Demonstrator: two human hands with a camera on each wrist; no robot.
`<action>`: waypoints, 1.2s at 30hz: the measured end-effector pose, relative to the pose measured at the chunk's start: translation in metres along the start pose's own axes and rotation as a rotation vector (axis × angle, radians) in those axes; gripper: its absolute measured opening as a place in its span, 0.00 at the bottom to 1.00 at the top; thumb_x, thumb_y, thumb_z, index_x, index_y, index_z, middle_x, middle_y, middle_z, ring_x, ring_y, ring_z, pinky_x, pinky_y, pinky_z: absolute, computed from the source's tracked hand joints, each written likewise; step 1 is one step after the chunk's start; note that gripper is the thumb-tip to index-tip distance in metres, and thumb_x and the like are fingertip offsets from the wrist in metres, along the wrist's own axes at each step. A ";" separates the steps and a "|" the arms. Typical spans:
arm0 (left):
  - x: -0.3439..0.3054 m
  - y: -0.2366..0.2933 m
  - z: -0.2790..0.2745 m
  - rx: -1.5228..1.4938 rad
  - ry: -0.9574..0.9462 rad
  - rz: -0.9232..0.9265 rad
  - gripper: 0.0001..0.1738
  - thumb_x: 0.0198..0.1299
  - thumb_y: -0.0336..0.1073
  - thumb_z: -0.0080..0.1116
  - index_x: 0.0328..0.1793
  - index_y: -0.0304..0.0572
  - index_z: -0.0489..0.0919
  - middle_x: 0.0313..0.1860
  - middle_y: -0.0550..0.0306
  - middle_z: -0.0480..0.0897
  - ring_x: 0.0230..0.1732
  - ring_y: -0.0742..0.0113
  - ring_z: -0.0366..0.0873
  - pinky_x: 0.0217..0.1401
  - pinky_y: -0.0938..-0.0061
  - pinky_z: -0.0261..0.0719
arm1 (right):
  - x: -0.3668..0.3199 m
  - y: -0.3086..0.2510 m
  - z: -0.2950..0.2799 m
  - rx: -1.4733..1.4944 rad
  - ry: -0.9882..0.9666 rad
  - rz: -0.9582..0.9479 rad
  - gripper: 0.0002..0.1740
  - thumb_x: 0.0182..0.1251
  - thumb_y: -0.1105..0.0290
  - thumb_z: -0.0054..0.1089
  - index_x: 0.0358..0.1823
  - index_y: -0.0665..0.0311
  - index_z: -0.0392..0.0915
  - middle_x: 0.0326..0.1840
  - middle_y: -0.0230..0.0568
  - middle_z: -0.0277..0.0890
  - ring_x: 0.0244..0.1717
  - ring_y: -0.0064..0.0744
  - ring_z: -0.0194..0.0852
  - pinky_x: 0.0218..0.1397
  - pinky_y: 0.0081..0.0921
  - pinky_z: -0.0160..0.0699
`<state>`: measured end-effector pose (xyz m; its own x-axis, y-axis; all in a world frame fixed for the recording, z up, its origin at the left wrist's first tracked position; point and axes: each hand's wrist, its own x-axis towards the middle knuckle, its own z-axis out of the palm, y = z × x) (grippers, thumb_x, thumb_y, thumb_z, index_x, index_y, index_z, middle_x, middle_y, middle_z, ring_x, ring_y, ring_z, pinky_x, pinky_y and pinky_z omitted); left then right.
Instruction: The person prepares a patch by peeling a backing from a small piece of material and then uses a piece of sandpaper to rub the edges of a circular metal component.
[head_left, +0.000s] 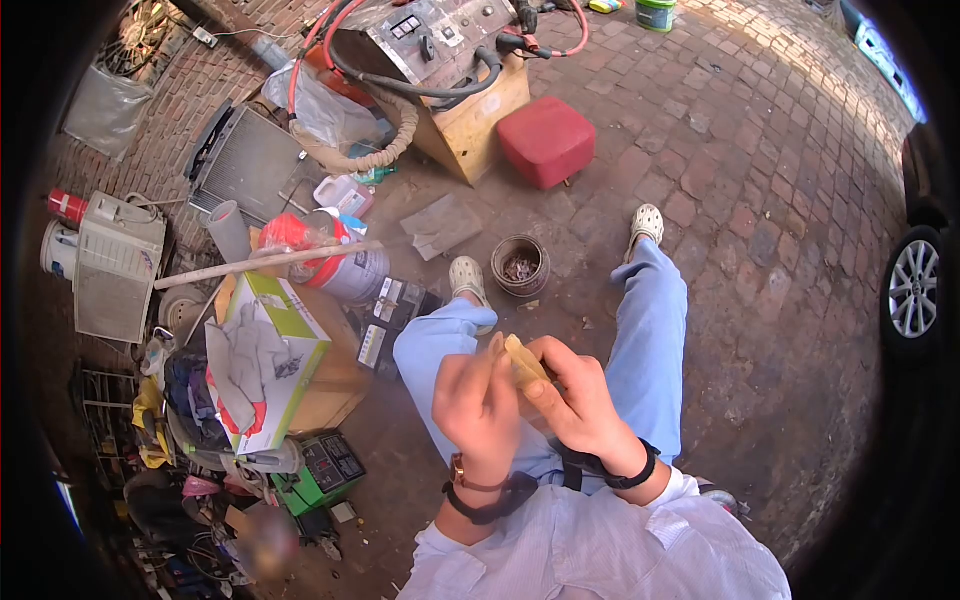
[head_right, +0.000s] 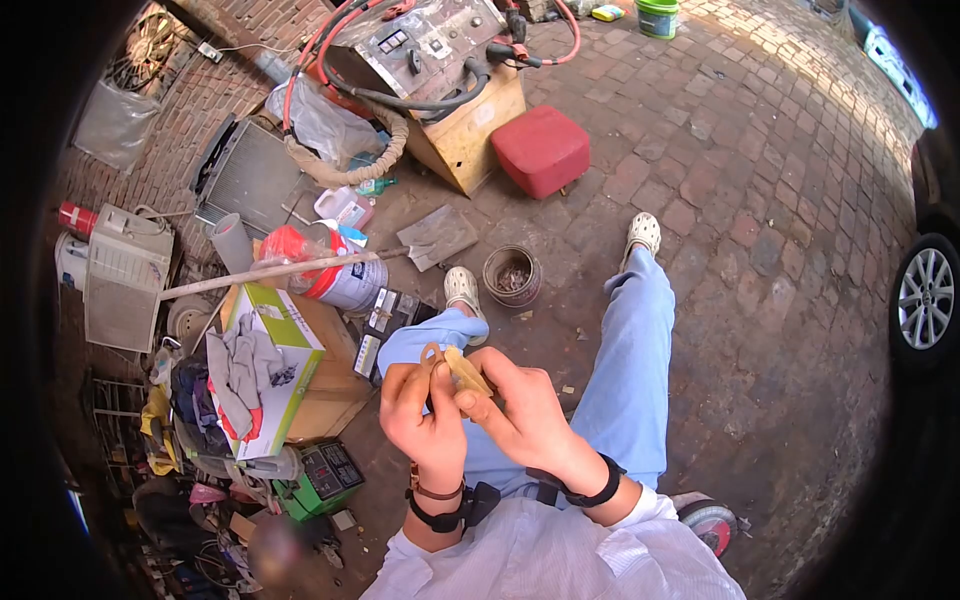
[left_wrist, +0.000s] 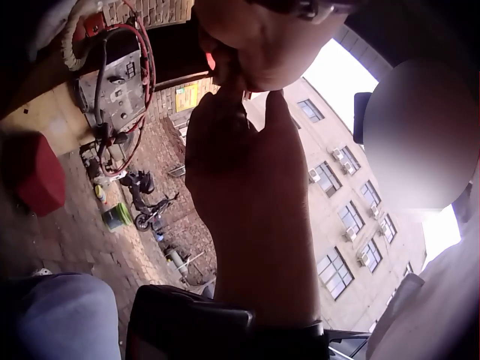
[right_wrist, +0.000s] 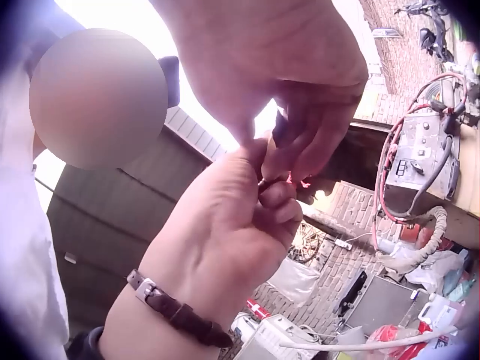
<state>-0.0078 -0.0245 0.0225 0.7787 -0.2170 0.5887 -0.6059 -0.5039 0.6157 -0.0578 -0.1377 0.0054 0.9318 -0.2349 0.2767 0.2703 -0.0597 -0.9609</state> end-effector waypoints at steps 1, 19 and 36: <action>0.000 -0.001 0.000 -0.067 -0.010 0.016 0.07 0.55 0.25 0.62 0.40 0.33 0.82 0.25 0.54 0.76 0.25 0.63 0.71 0.28 0.75 0.68 | 0.000 0.001 0.000 0.000 0.000 0.000 0.07 0.71 0.70 0.54 0.42 0.67 0.72 0.24 0.36 0.75 0.25 0.21 0.75 0.29 0.21 0.74; -0.002 0.003 -0.022 -0.649 -0.204 -0.437 0.09 0.63 0.25 0.53 0.29 0.29 0.76 0.25 0.59 0.72 0.29 0.72 0.68 0.32 0.77 0.65 | 0.000 0.011 0.000 0.326 0.207 -0.133 0.09 0.71 0.68 0.54 0.36 0.68 0.70 0.32 0.39 0.76 0.29 0.21 0.75 0.31 0.19 0.73; -0.003 0.015 -0.033 -0.401 -0.272 -0.073 0.04 0.50 0.17 0.52 0.26 0.30 0.72 0.19 0.51 0.67 0.19 0.60 0.65 0.22 0.72 0.60 | -0.009 -0.020 -0.008 -0.563 0.358 -0.618 0.23 0.38 0.71 0.66 0.43 0.58 0.85 0.33 0.30 0.74 0.29 0.27 0.73 0.29 0.20 0.75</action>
<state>-0.0244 -0.0039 0.0473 0.8032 -0.4308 0.4114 -0.5218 -0.1757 0.8348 -0.0739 -0.1423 0.0215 0.5040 -0.2853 0.8153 0.4509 -0.7182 -0.5300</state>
